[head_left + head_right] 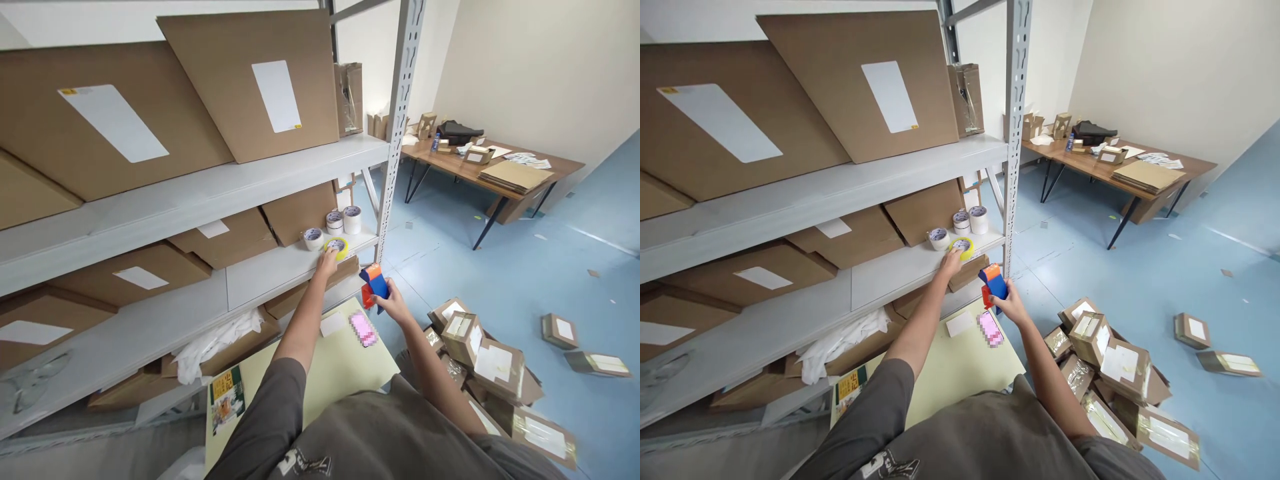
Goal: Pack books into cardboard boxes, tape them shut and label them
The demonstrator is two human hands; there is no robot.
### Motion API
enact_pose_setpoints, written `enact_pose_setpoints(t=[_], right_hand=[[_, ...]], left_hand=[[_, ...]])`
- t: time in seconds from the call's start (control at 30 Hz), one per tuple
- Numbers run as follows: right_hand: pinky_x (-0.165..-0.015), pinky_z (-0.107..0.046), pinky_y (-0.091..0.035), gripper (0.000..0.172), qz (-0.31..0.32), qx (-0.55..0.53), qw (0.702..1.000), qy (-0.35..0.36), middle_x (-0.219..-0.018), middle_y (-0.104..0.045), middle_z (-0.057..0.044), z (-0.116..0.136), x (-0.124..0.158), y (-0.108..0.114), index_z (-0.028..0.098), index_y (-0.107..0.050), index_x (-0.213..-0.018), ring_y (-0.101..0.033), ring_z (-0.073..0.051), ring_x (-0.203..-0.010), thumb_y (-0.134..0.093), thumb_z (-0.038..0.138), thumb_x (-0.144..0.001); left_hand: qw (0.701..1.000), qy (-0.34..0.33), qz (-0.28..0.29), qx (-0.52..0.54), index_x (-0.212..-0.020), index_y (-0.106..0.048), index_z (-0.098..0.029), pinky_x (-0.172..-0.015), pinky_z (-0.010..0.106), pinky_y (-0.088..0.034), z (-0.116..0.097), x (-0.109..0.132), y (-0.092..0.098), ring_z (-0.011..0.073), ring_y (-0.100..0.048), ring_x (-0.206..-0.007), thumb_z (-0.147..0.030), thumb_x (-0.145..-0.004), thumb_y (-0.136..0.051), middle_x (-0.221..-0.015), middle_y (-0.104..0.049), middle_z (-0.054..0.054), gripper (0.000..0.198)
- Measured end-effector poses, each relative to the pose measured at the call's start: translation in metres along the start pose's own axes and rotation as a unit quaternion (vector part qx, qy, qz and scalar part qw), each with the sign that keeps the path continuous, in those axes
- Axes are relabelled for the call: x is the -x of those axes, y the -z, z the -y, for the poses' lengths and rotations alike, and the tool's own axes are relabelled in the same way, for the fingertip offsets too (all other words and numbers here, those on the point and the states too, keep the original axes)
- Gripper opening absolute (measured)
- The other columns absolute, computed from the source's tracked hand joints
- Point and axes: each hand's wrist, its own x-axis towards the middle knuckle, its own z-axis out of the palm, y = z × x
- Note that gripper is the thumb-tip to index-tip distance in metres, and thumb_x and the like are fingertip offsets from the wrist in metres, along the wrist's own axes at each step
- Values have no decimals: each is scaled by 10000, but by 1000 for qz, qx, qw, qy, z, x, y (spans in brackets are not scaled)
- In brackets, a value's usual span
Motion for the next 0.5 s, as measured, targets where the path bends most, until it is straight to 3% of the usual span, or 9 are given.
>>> enact_pose_setpoints(t=[0.1, 0.23, 0.37, 0.5], right_hand=[[-499, -271, -475, 518, -5, 4, 1000, 8, -810, -568, 52, -1, -2, -1, 267, -484, -1004, -535, -151, -655, -853, 485, -711], [-547, -289, -498, 522, 10, 12, 999, 39, -852, -587, 34, 2, -11, -14, 269, -498, -1021, -547, -163, -695, -853, 488, -708], [-587, -312, -531, 566, 16, 12, 996, 81, -1006, -636, -19, 7, -17, -40, 271, -524, -1132, -590, -204, -807, -831, 478, -705], [-644, -346, -558, 555, 44, 27, 994, 99, -1028, -639, -35, 10, -19, -78, 265, -561, -1153, -587, -232, -873, -820, 469, -707]], left_hand=[[999, -24, -42, -3, -1390, -682, -199, -1154, 425, -474, 4, 27, 12, 316, -632, -1294, -14, -845, -664, -1449, -644, 161, 576], [993, -53, -72, 76, -1261, -725, -214, -1046, 388, -526, 21, 74, 37, 281, -665, -1156, -63, -831, -722, -1289, -701, 115, 456], [975, -57, -71, 204, -1202, -735, -192, -858, 314, -562, 45, 140, 63, 177, -646, -903, -140, -793, -803, -1276, -653, 85, 418], [936, -16, -79, 342, -1259, -719, -189, -828, 274, -551, 67, 215, 86, 147, -635, -911, -267, -799, -865, -1270, -643, 83, 489]])
